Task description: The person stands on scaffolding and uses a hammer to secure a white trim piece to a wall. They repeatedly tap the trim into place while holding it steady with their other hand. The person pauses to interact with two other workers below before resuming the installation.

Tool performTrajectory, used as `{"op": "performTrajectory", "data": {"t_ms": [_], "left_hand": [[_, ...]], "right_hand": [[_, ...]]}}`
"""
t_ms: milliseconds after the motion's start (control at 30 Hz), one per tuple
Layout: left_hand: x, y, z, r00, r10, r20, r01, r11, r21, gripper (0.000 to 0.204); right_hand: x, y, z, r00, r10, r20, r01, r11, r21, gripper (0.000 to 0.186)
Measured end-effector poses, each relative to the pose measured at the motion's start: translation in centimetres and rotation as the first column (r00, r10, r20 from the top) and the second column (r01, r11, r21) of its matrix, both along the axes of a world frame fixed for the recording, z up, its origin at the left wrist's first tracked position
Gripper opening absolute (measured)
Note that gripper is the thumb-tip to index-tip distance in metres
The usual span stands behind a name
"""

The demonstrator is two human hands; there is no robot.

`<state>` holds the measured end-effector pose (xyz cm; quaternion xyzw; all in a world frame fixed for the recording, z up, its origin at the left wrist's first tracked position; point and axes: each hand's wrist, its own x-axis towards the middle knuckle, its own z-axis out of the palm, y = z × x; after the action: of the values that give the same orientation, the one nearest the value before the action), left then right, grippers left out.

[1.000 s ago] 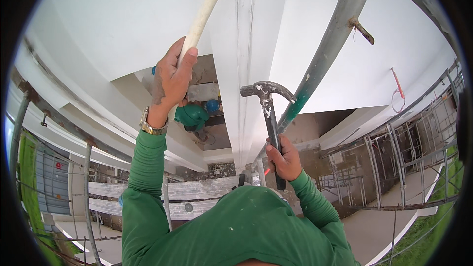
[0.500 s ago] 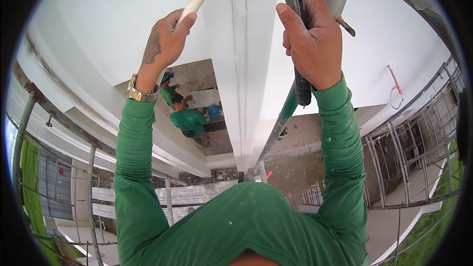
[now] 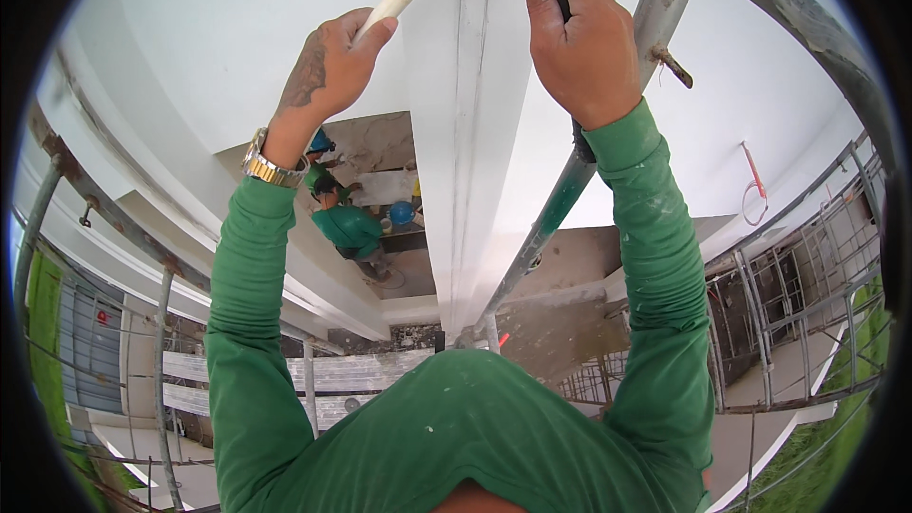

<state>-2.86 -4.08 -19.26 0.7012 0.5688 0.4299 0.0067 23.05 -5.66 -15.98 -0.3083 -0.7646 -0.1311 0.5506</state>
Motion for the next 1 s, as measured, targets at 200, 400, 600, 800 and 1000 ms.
{"op": "performTrajectory", "data": {"t_ms": [200, 400, 600, 800, 1000], "left_hand": [[-0.2, -0.3, 0.5, 1.000, 0.015, -0.022, -0.015, 1.000, -0.008, 0.048], [-0.4, -0.1, 0.5, 0.999, -0.021, -0.048, 0.020, 1.000, -0.011, 0.050], [-1.0, 0.4, 0.8, 0.998, -0.026, -0.056, 0.025, 0.999, -0.021, 0.051], [-2.2, 1.0, 2.5, 0.990, -0.026, -0.141, 0.017, 0.998, -0.067, 0.053], [-2.9, 1.6, 3.9, 0.990, -0.143, -0.021, 0.141, 0.987, -0.072, 0.045]], "right_hand": [[0.3, -0.4, -0.2, 0.998, 0.044, -0.054, -0.042, 0.998, 0.045, 0.057], [2.0, 0.9, 1.9, 0.993, -0.005, 0.120, 0.002, 1.000, 0.025, 0.058], [-0.3, -0.9, 0.4, 0.998, -0.050, -0.049, 0.053, 0.997, 0.056, 0.056], [0.8, 0.4, 2.8, 0.998, 0.011, 0.066, -0.019, 0.993, 0.115, 0.058], [0.4, -1.2, 2.0, 0.998, -0.053, -0.023, 0.047, 0.971, -0.234, 0.057]]}}
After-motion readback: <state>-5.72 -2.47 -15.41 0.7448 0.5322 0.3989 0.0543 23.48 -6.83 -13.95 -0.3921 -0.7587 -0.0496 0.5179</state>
